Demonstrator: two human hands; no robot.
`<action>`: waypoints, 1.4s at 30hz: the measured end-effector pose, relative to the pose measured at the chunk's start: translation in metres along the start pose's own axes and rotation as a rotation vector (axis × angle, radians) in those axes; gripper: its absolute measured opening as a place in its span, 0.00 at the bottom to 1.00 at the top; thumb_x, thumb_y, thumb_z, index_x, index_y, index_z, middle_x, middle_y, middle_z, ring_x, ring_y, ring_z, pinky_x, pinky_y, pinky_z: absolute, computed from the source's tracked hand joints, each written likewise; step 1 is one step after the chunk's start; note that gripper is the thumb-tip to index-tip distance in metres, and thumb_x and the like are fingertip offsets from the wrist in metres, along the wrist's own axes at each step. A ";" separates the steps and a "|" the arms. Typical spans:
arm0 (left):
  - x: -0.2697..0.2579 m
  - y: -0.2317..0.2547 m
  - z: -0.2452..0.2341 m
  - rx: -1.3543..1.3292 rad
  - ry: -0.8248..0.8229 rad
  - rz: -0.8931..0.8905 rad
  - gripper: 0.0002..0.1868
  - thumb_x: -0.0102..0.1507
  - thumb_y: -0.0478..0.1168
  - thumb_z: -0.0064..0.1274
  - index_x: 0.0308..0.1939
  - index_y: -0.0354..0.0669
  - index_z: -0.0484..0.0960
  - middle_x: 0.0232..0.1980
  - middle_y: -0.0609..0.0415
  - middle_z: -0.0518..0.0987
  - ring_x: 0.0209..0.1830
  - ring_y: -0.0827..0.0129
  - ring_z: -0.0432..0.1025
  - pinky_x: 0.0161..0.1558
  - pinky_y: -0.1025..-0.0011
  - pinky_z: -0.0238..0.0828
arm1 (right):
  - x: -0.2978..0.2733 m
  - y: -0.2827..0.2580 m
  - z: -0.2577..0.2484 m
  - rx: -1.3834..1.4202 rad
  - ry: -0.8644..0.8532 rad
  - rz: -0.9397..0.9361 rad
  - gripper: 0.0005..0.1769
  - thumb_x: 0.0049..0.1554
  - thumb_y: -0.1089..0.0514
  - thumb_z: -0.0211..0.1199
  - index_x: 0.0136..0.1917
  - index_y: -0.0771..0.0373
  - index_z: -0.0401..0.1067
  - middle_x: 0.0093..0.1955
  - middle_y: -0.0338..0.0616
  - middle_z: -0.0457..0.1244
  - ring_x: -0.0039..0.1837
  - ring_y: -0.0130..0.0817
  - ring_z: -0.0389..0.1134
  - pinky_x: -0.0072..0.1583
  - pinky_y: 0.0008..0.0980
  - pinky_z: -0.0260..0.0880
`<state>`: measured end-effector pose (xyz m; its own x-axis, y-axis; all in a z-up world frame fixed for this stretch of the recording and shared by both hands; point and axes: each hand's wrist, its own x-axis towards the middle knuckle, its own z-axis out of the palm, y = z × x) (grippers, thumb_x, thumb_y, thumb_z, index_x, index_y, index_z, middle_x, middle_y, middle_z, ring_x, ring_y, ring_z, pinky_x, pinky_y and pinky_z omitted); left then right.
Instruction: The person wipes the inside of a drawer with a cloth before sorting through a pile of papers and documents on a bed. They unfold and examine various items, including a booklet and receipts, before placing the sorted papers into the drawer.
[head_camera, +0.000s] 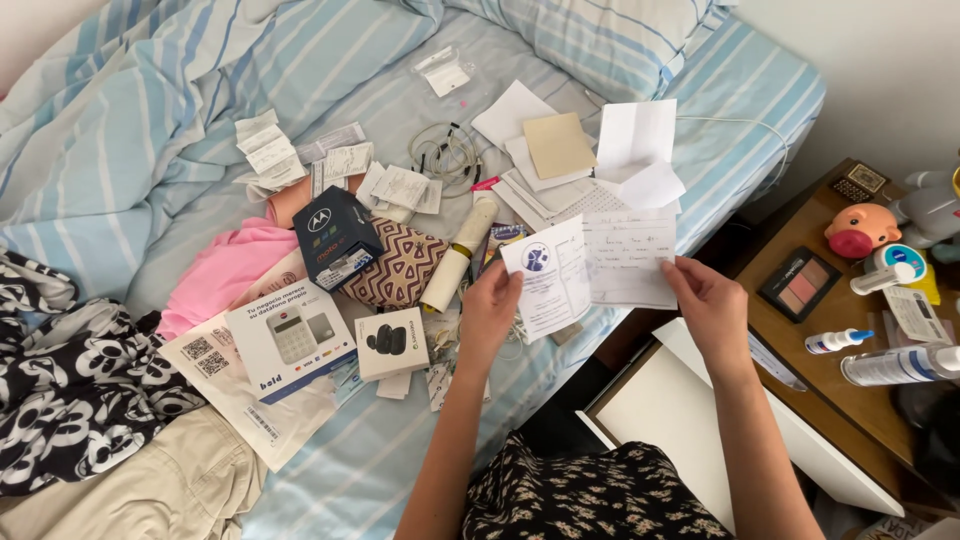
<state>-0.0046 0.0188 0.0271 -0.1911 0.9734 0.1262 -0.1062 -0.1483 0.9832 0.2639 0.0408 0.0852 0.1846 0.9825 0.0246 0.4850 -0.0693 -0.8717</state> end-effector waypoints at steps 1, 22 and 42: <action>0.001 0.002 -0.003 -0.005 0.019 -0.021 0.15 0.70 0.35 0.51 0.58 0.28 0.78 0.51 0.48 0.85 0.48 0.76 0.79 0.49 0.77 0.76 | 0.000 0.000 -0.001 0.029 0.009 0.033 0.19 0.65 0.53 0.64 0.62 0.69 0.79 0.44 0.48 0.72 0.41 0.28 0.62 0.43 0.28 0.62; -0.027 0.005 0.018 0.130 -0.318 -0.265 0.26 0.71 0.51 0.48 0.67 0.37 0.71 0.47 0.49 0.81 0.40 0.72 0.72 0.42 0.73 0.72 | -0.023 -0.026 0.030 -0.062 -0.175 -0.156 0.23 0.58 0.55 0.68 0.65 0.66 0.75 0.53 0.51 0.73 0.51 0.35 0.75 0.53 0.31 0.75; -0.032 -0.024 -0.103 0.305 0.431 -0.103 0.23 0.65 0.24 0.44 0.54 0.48 0.88 0.41 0.53 0.86 0.27 0.75 0.68 0.31 0.75 0.66 | 0.025 0.051 0.097 -0.537 -0.399 -0.460 0.35 0.41 0.60 0.77 0.63 0.57 0.73 0.74 0.45 0.57 0.72 0.48 0.59 0.66 0.47 0.64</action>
<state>-0.0966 -0.0268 -0.0144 -0.5845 0.8110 0.0244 0.1303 0.0641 0.9894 0.2100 0.0788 -0.0063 -0.4027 0.9135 0.0589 0.8007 0.3827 -0.4609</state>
